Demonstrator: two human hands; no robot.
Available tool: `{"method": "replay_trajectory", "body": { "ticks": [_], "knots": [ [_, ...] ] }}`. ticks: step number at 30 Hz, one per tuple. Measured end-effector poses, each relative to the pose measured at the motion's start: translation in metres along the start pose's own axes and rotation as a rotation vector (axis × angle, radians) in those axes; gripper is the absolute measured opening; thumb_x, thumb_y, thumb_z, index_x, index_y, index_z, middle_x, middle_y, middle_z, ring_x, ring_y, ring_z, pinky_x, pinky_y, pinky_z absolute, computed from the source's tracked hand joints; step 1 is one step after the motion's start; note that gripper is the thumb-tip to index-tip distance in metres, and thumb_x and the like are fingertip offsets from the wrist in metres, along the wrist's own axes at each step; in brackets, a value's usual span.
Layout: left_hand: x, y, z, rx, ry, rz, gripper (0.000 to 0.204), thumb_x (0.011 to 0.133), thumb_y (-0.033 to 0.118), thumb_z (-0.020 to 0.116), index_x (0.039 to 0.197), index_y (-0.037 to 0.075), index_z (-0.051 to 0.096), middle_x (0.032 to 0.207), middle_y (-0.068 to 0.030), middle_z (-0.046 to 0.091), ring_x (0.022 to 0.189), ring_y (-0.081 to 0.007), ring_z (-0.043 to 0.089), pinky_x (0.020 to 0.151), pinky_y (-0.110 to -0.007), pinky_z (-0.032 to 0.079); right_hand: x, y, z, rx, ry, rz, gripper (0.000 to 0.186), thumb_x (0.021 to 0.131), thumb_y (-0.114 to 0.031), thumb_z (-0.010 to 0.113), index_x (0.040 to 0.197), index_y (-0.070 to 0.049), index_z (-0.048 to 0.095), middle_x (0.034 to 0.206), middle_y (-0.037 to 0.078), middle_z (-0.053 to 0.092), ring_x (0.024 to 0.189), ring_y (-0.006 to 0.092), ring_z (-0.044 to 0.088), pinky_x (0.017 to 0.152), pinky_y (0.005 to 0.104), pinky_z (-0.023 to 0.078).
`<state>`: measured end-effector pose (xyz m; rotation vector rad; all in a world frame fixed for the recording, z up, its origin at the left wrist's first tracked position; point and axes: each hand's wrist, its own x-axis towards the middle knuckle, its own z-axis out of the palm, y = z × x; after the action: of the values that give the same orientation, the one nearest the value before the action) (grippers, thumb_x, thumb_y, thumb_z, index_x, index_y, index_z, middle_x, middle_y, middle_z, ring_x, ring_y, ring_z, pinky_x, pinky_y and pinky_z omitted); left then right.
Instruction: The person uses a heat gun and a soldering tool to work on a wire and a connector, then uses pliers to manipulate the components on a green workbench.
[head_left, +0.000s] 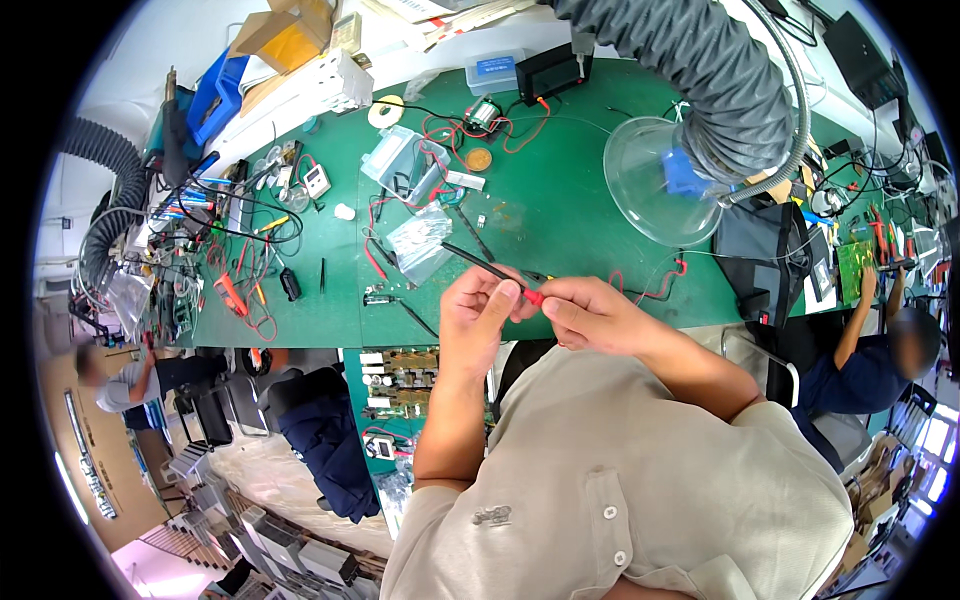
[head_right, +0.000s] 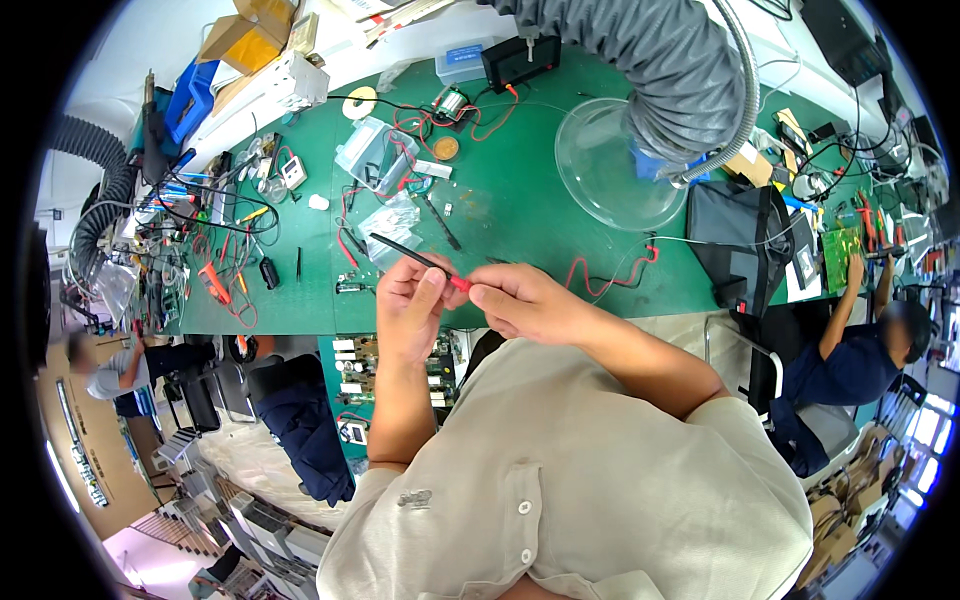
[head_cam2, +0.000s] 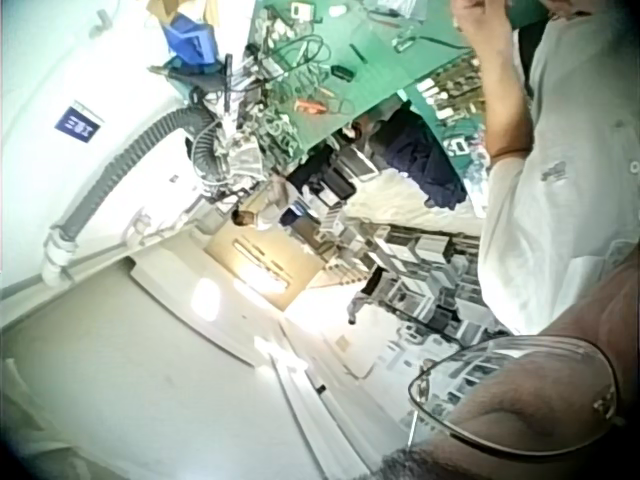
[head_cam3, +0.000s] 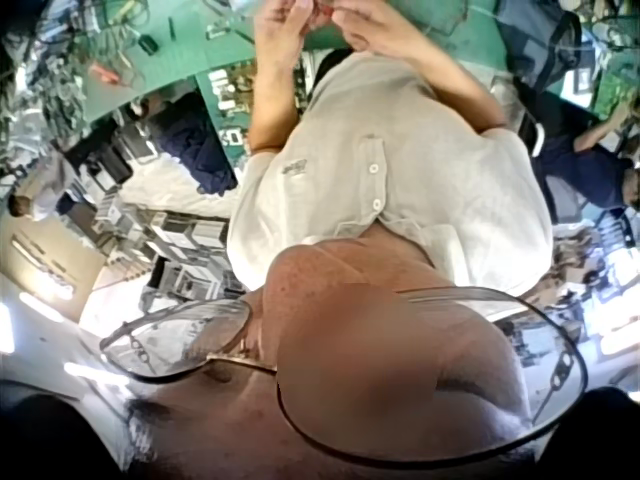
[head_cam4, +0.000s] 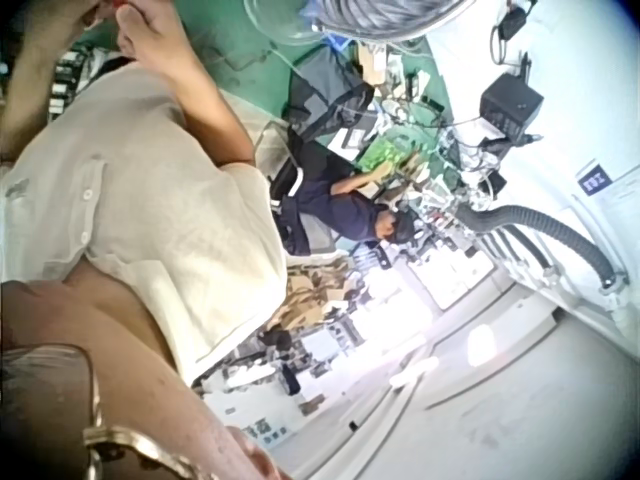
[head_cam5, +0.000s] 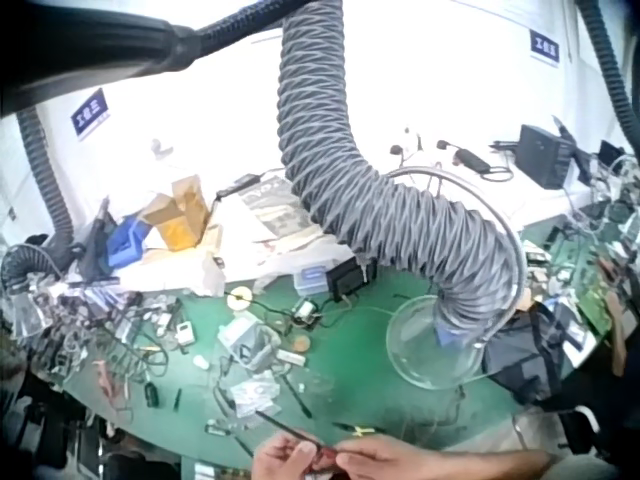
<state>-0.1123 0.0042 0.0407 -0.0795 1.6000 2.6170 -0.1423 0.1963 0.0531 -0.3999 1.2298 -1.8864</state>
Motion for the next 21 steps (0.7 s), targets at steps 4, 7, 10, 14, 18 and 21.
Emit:
{"method": "replay_trajectory", "body": {
  "ticks": [4,7,10,14,18,21],
  "knots": [
    [0.008,-0.011,-0.011,0.045,0.014,-0.004,0.011,0.095,0.009,0.059,0.091,-0.001,0.059,0.084,-0.0075,0.061,0.069,-0.0108,0.054,0.064,-0.026,0.048,0.009,0.005,-0.004,0.001,0.075,0.067,0.025,0.103,-0.021,0.046,0.102,0.0,0.059,0.059,-0.005,0.04,0.05,0.0038,0.034,0.045,0.0235,0.028],
    [0.017,-0.021,-0.018,-0.012,0.016,-0.017,0.011,0.096,0.009,0.058,0.09,-0.001,0.058,0.084,-0.0073,0.061,0.069,-0.0104,0.053,0.062,-0.025,0.044,0.018,0.008,-0.005,0.027,0.133,0.11,0.025,0.103,-0.02,0.047,0.107,0.001,0.06,0.059,-0.006,0.039,0.049,0.0033,0.032,0.045,0.0231,0.027],
    [0.028,-0.035,-0.031,-0.119,0.038,-0.035,0.012,0.097,0.01,0.058,0.09,0.0,0.059,0.082,-0.0065,0.061,0.069,-0.0107,0.053,0.062,-0.025,0.042,0.032,0.011,-0.007,0.008,0.174,0.169,0.026,0.103,-0.021,0.048,0.111,0.001,0.06,0.059,-0.006,0.038,0.049,0.0026,0.031,0.044,0.0224,0.026],
    [0.037,-0.041,-0.058,-0.104,0.112,-0.105,0.014,0.096,0.01,0.059,0.086,0.001,0.057,0.08,-0.0049,0.062,0.067,-0.0095,0.053,0.062,-0.024,0.043,0.061,0.024,-0.006,-0.184,0.249,0.218,0.026,0.103,-0.02,0.048,0.114,0.001,0.06,0.058,-0.008,0.036,0.048,0.0009,0.029,0.044,0.0216,0.024],
    [0.042,-0.053,-0.087,-0.189,0.183,-0.109,0.016,0.096,0.013,0.06,0.084,0.002,0.058,0.076,-0.0025,0.06,0.066,-0.0087,0.052,0.062,-0.024,0.044,0.091,0.038,-0.005,-0.292,0.261,0.282,0.026,0.102,-0.02,0.049,0.116,0.0,0.059,0.059,-0.01,0.037,0.049,0.0003,0.029,0.043,0.0213,0.023],
    [0.043,-0.059,-0.105,-0.234,0.231,-0.141,0.017,0.095,0.013,0.061,0.082,0.003,0.057,0.072,-0.0009,0.06,0.063,-0.006,0.052,0.059,-0.022,0.042,0.108,0.045,-0.002,-0.306,0.267,0.335,0.026,0.102,-0.02,0.05,0.116,0.0,0.059,0.061,-0.01,0.037,0.049,0.0002,0.03,0.044,0.021,0.024]
  ]
}}
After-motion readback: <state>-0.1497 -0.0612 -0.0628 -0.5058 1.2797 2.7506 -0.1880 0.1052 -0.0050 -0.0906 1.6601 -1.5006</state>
